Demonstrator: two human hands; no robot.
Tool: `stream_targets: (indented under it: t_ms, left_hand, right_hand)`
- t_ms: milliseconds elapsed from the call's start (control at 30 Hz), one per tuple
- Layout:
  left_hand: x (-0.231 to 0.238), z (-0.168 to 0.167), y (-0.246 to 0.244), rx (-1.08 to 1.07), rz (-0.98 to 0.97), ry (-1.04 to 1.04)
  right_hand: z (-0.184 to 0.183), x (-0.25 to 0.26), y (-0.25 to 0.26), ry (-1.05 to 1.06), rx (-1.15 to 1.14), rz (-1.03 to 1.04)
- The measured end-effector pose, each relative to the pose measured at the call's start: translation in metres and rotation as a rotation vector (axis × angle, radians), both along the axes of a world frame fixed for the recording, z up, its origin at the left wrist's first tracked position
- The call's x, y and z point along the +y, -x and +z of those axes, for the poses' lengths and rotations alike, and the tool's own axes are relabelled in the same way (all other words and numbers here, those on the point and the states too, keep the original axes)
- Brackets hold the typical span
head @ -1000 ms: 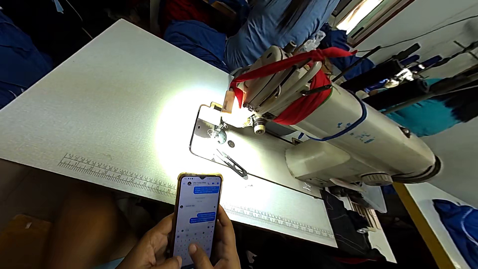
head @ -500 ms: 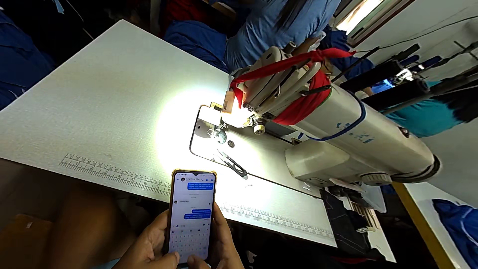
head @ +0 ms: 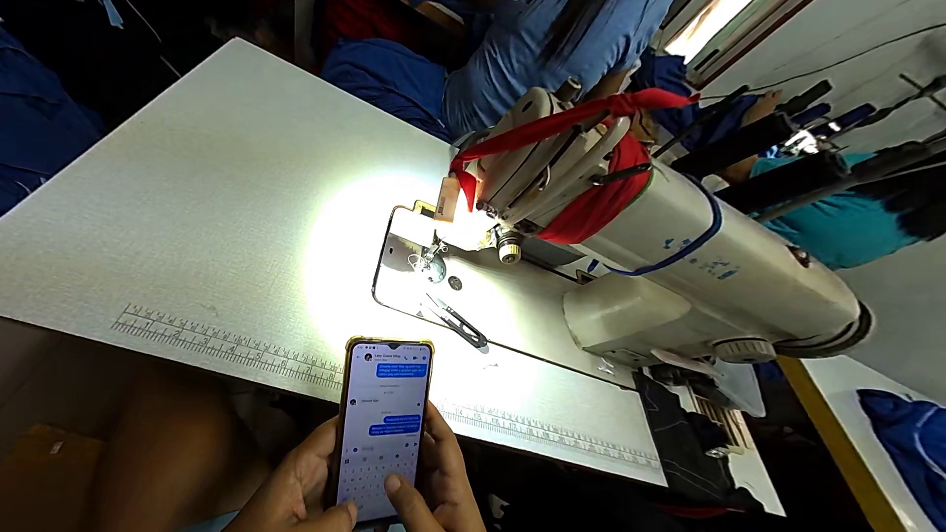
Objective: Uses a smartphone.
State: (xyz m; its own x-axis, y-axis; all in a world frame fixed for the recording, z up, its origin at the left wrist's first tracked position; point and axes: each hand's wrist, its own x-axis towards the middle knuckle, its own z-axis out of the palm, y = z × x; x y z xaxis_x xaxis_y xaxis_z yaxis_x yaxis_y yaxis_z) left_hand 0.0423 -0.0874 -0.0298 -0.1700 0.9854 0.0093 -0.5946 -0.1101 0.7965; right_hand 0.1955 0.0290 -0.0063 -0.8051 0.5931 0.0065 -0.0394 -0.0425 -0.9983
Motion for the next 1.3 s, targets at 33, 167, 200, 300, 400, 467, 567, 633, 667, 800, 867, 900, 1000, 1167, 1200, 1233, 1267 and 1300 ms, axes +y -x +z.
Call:
stream_targets:
  t_ms: [33, 167, 200, 300, 400, 467, 567, 633, 667, 800, 867, 900, 1000, 1167, 1200, 1233, 1267, 1300]
  left_hand:
    - [-0.0003, -0.0002, 0.0006, -0.004, -0.003, 0.000]
    - [-0.0012, -0.0016, 0.0019, -0.006, -0.010, -0.013]
    - [-0.0009, -0.0017, 0.0011, -0.005, -0.001, -0.011]
    - [-0.0010, -0.0005, 0.0000, -0.003, 0.017, 0.020]
    - [-0.0017, 0.0002, 0.0000, -0.018, 0.017, 0.011]
    - [-0.0017, 0.0030, -0.0009, -0.018, 0.028, 0.018]
    - [-0.0010, 0.0023, -0.0025, 0.001, 0.053, 0.034]
    - [-0.0015, 0.0022, -0.0025, -0.001, 0.054, 0.042]
    - [-0.0021, 0.0022, -0.0022, -0.010, 0.052, 0.043]
    - [-0.0031, 0.0012, -0.0010, -0.046, 0.039, 0.020]
    - [-0.0031, 0.0009, -0.0009, -0.051, 0.042, 0.017]
    - [-0.0030, 0.0009, -0.0010, -0.052, 0.042, 0.021]
    - [-0.0031, -0.0010, -0.0014, -0.045, 0.043, 0.017]
    - [-0.0026, 0.0017, -0.0025, -0.032, 0.062, 0.040]
    - [-0.0024, 0.0020, -0.0026, -0.028, 0.064, 0.038]
    - [-0.0022, 0.0020, -0.0029, -0.025, 0.068, 0.038]
    - [-0.0021, 0.0018, -0.0032, -0.017, 0.073, 0.043]
    - [-0.0021, 0.0015, -0.0035, -0.005, 0.079, 0.049]
  right_hand:
    - [0.0001, 0.0020, -0.0015, 0.034, 0.011, 0.027]
    - [-0.0017, 0.0096, -0.0069, 0.120, 0.055, 0.138]
    - [-0.0015, 0.0097, -0.0073, 0.118, 0.052, 0.139]
    - [-0.0022, 0.0105, -0.0083, 0.118, 0.073, 0.155]
    - [-0.0040, 0.0103, -0.0084, 0.137, 0.108, 0.151]
    - [-0.0039, 0.0077, -0.0068, 0.111, 0.100, 0.108]
    - [-0.0037, 0.0039, -0.0036, 0.054, 0.070, 0.047]
    - [-0.0036, 0.0046, -0.0040, 0.077, 0.073, 0.070]
    - [-0.0030, 0.0050, -0.0043, 0.091, 0.072, 0.085]
    - [-0.0018, 0.0045, -0.0050, 0.086, 0.056, 0.106]
    - [-0.0024, 0.0052, -0.0050, 0.086, 0.072, 0.135]
    - [-0.0030, 0.0054, -0.0046, 0.083, 0.077, 0.145]
    - [-0.0029, 0.0048, -0.0045, 0.075, 0.061, 0.146]
    - [-0.0034, 0.0052, -0.0047, 0.044, 0.074, 0.160]
    - [-0.0034, 0.0053, -0.0047, 0.043, 0.076, 0.161]
    - [-0.0033, 0.0052, -0.0048, 0.041, 0.077, 0.160]
    - [-0.0032, 0.0050, -0.0049, 0.040, 0.078, 0.158]
    - [-0.0032, 0.0048, -0.0051, 0.035, 0.080, 0.159]
